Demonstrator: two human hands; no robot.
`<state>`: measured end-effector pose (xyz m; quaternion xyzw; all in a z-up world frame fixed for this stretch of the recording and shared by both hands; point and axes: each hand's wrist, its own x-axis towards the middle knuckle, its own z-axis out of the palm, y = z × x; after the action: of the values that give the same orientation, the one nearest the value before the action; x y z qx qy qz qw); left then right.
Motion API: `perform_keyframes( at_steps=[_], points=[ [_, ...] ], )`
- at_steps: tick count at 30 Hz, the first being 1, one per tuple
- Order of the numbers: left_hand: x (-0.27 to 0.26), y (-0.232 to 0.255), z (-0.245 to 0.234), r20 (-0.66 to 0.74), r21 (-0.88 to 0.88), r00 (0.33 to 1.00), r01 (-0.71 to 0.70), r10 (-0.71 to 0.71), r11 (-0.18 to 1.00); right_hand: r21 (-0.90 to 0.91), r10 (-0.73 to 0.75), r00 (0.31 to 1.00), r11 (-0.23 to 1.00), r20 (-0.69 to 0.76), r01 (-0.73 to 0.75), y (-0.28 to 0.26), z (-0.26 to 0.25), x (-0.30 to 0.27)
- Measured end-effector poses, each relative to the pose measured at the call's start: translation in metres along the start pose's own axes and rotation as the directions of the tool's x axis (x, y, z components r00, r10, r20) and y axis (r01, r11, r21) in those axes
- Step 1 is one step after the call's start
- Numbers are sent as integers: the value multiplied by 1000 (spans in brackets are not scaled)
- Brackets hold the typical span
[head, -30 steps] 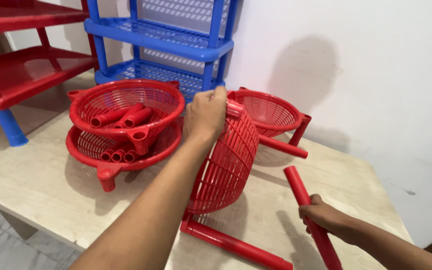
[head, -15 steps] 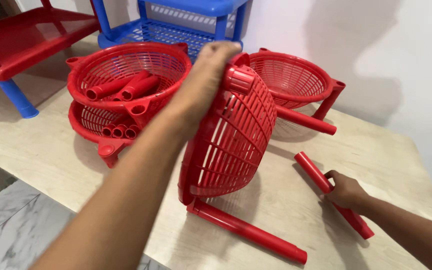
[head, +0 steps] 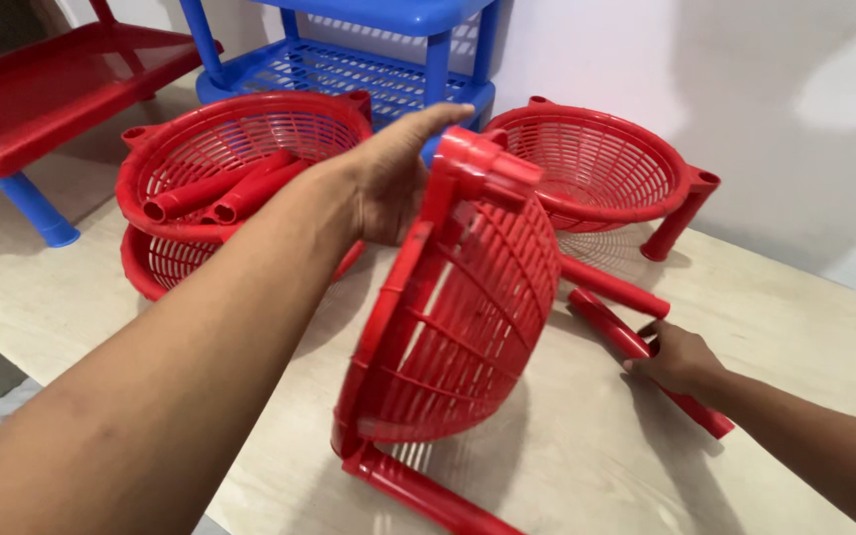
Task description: The person disassembles a red plastic three-tier basket stand by removing the vertical poles and baskets, then reassembles it by inserting the poles back through the baskets and securing them in place.
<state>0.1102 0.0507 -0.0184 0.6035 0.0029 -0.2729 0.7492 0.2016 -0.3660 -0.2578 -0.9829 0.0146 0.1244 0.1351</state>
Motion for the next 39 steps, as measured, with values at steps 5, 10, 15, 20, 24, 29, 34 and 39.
perform_keyframes(
  at_steps=[5, 10, 15, 20, 24, 29, 34, 39],
  points=[
    [14, -6, 5, -10, -22, 999, 33, -33, 999, 26, -48, 997, 998, -62, 50, -12, 12, 8],
    [18, -9, 10, 11, -87, 1000, 13, -12, 996, 70, -61, 998, 996, -35, 63, -16, 12, -5],
    [23, -6, 17, -49, -117, 998, 37, -43, 992, 178, -33, 998, 984, 49, 24, -9, 4, -16],
    [13, 3, 20, -89, -143, 990, -124, 112, 982, 307, -22, 1000, 951, 18, 16, 3, -7, -20],
    [-28, 2, 10, -113, -153, 975, -209, 194, 966, 572, 0, 1000, 820, 22, -12, -2, -38, -26],
    [-75, -9, 10, -86, -250, 967, -256, 242, 934, 865, -258, 960, 500, 104, 40, -17, -90, -44],
    [-101, -13, 17, 83, -272, 931, -322, 355, 907, 982, -283, 959, 178, -3, 56, -37, -136, -75],
    [-116, -22, 38, 63, -239, 906, -393, 418, 888, 994, -231, 969, 51, -86, 100, -51, -164, -91]
  ],
)
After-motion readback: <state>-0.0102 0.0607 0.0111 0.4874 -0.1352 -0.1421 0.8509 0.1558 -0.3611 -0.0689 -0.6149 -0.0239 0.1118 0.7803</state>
